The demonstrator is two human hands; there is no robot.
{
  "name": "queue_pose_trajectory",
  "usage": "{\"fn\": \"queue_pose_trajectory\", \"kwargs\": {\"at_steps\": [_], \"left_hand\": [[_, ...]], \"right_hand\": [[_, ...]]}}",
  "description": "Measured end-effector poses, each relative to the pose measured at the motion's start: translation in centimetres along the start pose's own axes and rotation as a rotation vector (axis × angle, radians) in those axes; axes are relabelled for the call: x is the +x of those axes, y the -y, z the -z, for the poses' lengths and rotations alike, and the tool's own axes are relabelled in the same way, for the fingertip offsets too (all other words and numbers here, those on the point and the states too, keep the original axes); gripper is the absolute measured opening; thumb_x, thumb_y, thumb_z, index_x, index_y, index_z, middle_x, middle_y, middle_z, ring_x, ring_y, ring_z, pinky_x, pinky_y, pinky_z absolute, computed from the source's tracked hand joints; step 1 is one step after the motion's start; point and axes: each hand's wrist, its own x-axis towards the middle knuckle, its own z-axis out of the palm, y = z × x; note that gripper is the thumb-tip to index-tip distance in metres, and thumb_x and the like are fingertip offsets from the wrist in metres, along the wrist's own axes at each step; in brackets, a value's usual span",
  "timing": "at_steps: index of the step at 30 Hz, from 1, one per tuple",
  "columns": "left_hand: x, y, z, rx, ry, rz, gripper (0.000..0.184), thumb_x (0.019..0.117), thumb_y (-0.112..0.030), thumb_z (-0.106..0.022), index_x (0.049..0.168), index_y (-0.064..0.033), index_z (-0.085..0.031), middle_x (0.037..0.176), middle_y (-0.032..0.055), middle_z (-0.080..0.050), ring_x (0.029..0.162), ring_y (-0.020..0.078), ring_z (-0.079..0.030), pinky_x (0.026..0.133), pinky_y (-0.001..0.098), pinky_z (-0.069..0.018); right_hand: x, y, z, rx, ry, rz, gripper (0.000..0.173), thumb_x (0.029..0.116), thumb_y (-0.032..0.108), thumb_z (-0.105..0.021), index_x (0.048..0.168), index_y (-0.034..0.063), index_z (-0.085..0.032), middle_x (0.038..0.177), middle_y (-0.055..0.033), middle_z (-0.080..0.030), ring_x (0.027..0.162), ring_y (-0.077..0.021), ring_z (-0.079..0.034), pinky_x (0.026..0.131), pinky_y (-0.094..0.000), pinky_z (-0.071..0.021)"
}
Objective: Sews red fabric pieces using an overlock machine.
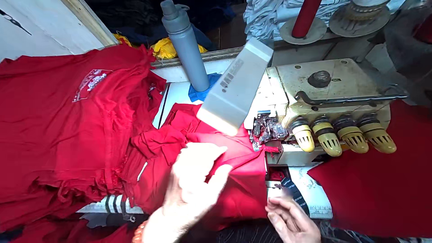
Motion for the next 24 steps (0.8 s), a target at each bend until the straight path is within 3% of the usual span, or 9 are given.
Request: {"fn": "queue_pose_trajectory", "kwargs": {"at_steps": [3,5,7,9,11,14,18,20,24], "left_hand": [[0.5,-1.4,-2.0,0.047,0.120,-0.126,0.034,0.0969,-0.039,-0.059,0.117,-0.0168,-0.075,0.101,-0.0005,-0.072,0.101,0.0164,-0.064,0.093,0.0443,-0.0449],[0.1,-1.1,-1.8,0.108,0.180,-0.118,0.027,0.0971,-0.036,-0.057,0.106,-0.0189,-0.076,0.085,-0.0026,-0.067,0.085,0.0165,-0.063,0.087,0.0463,-0.0435],[-0.7,0.5,-0.4,0.092,0.198,-0.057,0.023,0.0961,-0.033,-0.057,0.096,-0.0201,-0.076,0.079,-0.0057,-0.068,0.078,0.0118,-0.063,0.088,0.0459,-0.0440],[-1.8,2.2,1.1,0.052,0.154,-0.024,0.024,0.0964,-0.033,-0.057,0.085,-0.0210,-0.073,0.079,-0.0070,-0.070,0.082,0.0059,-0.065,0.100,0.0395,-0.0435],[-2.3,2.2,2.7,-0.026,0.178,-0.028,0.021,0.0978,-0.030,-0.058,0.087,-0.0169,-0.070,0.086,-0.0003,-0.071,0.093,0.0079,-0.066,0.112,0.0394,-0.0350],[-2.4,0.2,3.6,-0.108,0.242,-0.002,0.019,0.1010,-0.027,-0.057,0.096,-0.0127,-0.068,0.093,0.0051,-0.072,0.100,0.0101,-0.065,0.118,0.0402,-0.0249],[-3.1,-0.5,0.6,0.097,0.118,0.056,0.033,0.0959,-0.045,-0.063,0.102,-0.0146,-0.073,0.098,0.0042,-0.075,0.101,0.0124,-0.067,0.109,0.0437,-0.0346],[-4.1,0.6,-1.4,0.152,-0.024,0.018,0.024,0.0955,-0.037,-0.062,0.092,-0.0168,-0.074,0.089,0.0027,-0.075,0.093,0.0103,-0.066,0.099,0.0372,-0.0351],[-4.4,0.8,-0.6,-0.043,-0.057,0.177,0.019,0.0962,-0.024,-0.064,0.086,-0.0096,-0.071,0.088,0.0020,-0.075,0.098,0.0013,-0.067,0.109,0.0234,-0.0388]], "right_hand": [[2.8,0.0,-1.7,0.143,-0.072,-0.005,0.032,0.0910,0.020,-0.072,0.113,-0.0027,-0.067,0.113,-0.0042,-0.070,0.105,-0.0085,-0.069,0.092,-0.0264,-0.0597],[3.6,0.4,-2.5,0.234,-0.042,-0.052,0.031,0.0890,0.018,-0.072,0.114,-0.0007,-0.066,0.105,0.0019,-0.072,0.096,-0.0029,-0.069,0.085,-0.0225,-0.0593],[3.3,1.1,-2.7,0.274,0.040,-0.125,0.024,0.0876,0.006,-0.068,0.111,0.0011,-0.063,0.091,0.0074,-0.072,0.083,0.0014,-0.069,0.075,-0.0206,-0.0595],[2.3,1.3,-2.6,0.222,0.092,-0.203,0.010,0.0869,0.000,-0.066,0.095,0.0062,-0.064,0.074,0.0113,-0.066,0.066,0.0054,-0.061,0.063,-0.0172,-0.0528],[1.2,1.1,-2.3,0.170,0.125,-0.239,0.008,0.0867,-0.001,-0.067,0.084,0.0059,-0.065,0.066,0.0115,-0.060,0.059,0.0071,-0.053,0.057,-0.0145,-0.0465],[0.4,1.0,-1.7,0.235,0.165,-0.232,0.008,0.0872,-0.002,-0.065,0.088,0.0052,-0.066,0.069,0.0116,-0.064,0.061,0.0078,-0.055,0.059,-0.0140,-0.0466],[0.5,1.1,-1.5,0.338,0.204,-0.211,0.013,0.0881,-0.001,-0.063,0.097,0.0089,-0.065,0.073,0.0132,-0.066,0.064,0.0072,-0.057,0.061,-0.0149,-0.0478],[0.6,1.0,-1.5,0.321,0.205,-0.202,0.012,0.0882,0.000,-0.064,0.095,0.0098,-0.064,0.072,0.0138,-0.064,0.064,0.0079,-0.055,0.060,-0.0144,-0.0468],[0.6,0.9,-1.2,0.301,0.197,-0.217,0.007,0.0891,0.002,-0.064,0.093,0.0086,-0.064,0.069,0.0148,-0.060,0.062,0.0084,-0.052,0.060,-0.0140,-0.0447]]}}
